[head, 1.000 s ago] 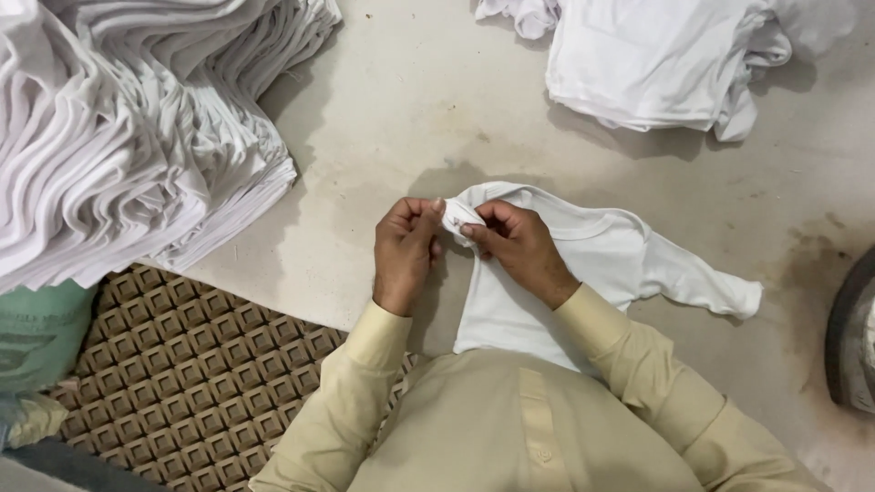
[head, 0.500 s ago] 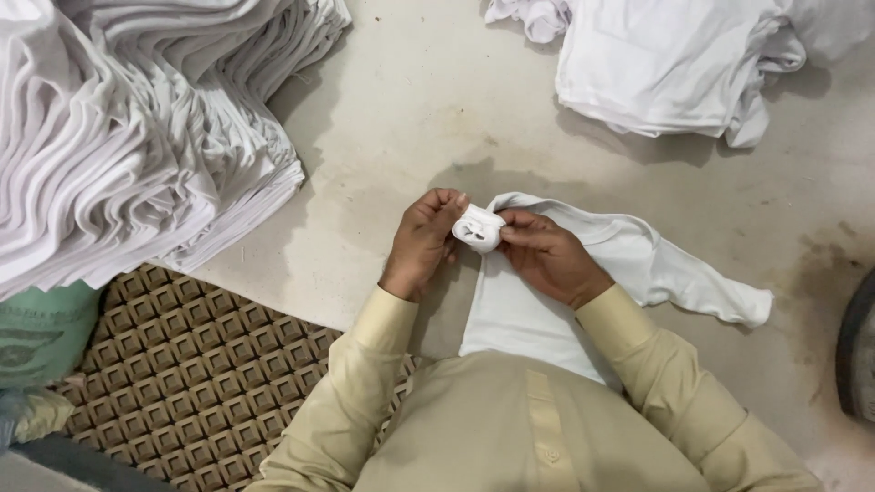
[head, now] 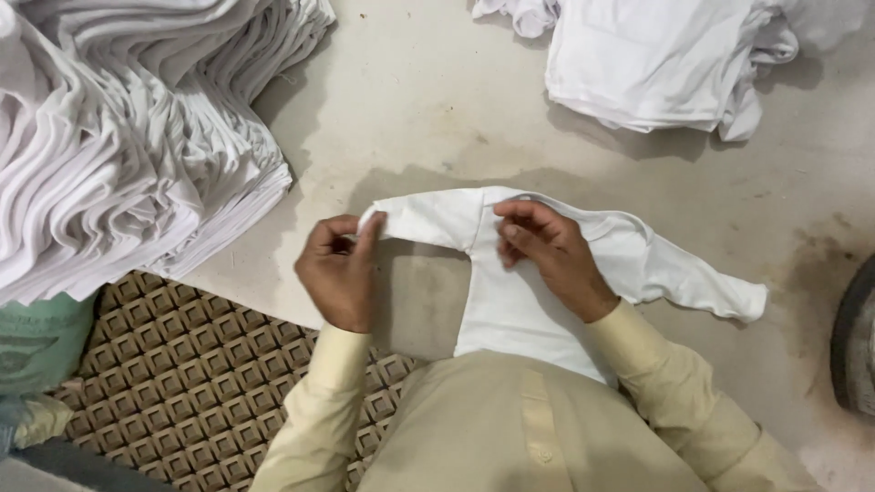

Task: Ironing and folding white baby shirts on a factory work table.

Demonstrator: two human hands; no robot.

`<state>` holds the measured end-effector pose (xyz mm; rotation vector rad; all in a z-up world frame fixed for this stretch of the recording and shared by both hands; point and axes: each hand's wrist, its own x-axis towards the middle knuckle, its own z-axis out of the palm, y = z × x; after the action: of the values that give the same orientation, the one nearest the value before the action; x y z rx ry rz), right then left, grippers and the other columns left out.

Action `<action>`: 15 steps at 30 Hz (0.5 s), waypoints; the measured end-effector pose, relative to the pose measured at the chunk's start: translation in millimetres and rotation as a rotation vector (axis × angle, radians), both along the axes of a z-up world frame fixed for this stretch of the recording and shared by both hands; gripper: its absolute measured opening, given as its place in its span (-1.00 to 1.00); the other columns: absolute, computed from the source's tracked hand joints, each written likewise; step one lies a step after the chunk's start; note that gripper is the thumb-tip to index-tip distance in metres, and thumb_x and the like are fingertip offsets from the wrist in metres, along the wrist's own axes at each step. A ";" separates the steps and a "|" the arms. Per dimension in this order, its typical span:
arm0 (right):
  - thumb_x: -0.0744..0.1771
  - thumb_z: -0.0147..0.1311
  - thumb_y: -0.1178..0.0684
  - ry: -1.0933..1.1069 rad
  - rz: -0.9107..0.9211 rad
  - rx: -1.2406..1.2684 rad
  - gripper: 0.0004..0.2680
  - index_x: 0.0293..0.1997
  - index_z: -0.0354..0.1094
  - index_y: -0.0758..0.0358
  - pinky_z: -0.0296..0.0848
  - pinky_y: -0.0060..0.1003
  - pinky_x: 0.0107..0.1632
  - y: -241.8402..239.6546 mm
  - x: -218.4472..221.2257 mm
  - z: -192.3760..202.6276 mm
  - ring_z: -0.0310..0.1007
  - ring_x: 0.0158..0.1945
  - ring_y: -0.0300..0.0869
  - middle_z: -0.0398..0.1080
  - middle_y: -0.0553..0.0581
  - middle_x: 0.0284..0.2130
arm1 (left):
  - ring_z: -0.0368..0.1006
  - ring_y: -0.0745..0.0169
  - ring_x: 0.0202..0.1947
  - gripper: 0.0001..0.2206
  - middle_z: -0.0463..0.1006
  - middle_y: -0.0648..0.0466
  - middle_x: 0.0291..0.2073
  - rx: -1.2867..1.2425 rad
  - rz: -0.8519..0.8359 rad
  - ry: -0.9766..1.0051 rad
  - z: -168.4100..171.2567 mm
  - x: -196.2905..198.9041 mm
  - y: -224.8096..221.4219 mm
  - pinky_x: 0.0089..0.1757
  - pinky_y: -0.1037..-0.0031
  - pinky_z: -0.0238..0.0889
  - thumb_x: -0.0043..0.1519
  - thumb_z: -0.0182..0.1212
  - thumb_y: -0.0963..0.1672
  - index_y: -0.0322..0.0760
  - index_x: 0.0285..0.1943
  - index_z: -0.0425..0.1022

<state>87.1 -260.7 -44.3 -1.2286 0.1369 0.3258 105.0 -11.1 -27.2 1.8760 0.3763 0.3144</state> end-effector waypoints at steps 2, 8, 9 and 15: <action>0.40 0.04 0.18 -0.197 -0.058 -0.433 -0.83 0.08 0.46 0.38 0.51 -0.36 -0.34 -12.1 -8.5 -0.6 0.43 -0.47 -0.24 0.39 0.12 -0.53 | 0.38 0.40 -0.53 -0.78 0.66 -0.01 -0.43 0.037 0.059 0.133 4.6 5.0 22.4 -0.45 0.55 0.32 0.07 0.63 -0.14 -0.31 -0.35 0.61; 0.45 -0.06 0.04 -0.469 0.168 -1.426 -0.75 0.31 0.37 -0.03 0.59 -0.12 -0.28 -14.7 -8.2 9.5 0.56 -0.37 -0.06 0.38 0.07 -0.30 | 0.52 0.29 -0.44 -0.73 0.65 0.00 -0.43 0.076 -0.182 0.510 -16.8 4.4 35.2 -0.36 0.45 0.39 0.17 0.50 0.01 -0.24 -0.18 0.70; 0.45 -0.06 0.04 -0.469 0.169 -1.426 -0.75 0.31 0.37 -0.03 0.59 -0.12 -0.28 -14.8 -4.3 9.5 0.56 -0.37 -0.06 0.38 0.07 -0.30 | 0.52 0.29 -0.44 -0.73 0.65 0.00 -0.43 0.076 -0.181 0.510 -28.7 6.9 37.0 -0.36 0.45 0.39 0.17 0.50 0.01 -0.24 -0.18 0.70; 0.45 -0.06 -0.03 -0.471 0.238 -1.436 -0.77 0.24 0.41 -0.04 0.57 -0.09 -0.26 -22.0 0.6 7.2 0.57 -0.37 0.04 0.38 0.10 -0.30 | 0.48 0.07 -0.04 -0.71 0.64 -0.16 -0.13 -0.101 -0.308 0.367 9.8 15.8 38.5 -0.04 0.21 0.42 0.34 0.19 -0.12 -0.32 0.21 0.55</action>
<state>87.7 -282.7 -37.1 -2.7194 -0.2457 0.0902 120.8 27.4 -17.4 1.8565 0.3341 -0.2560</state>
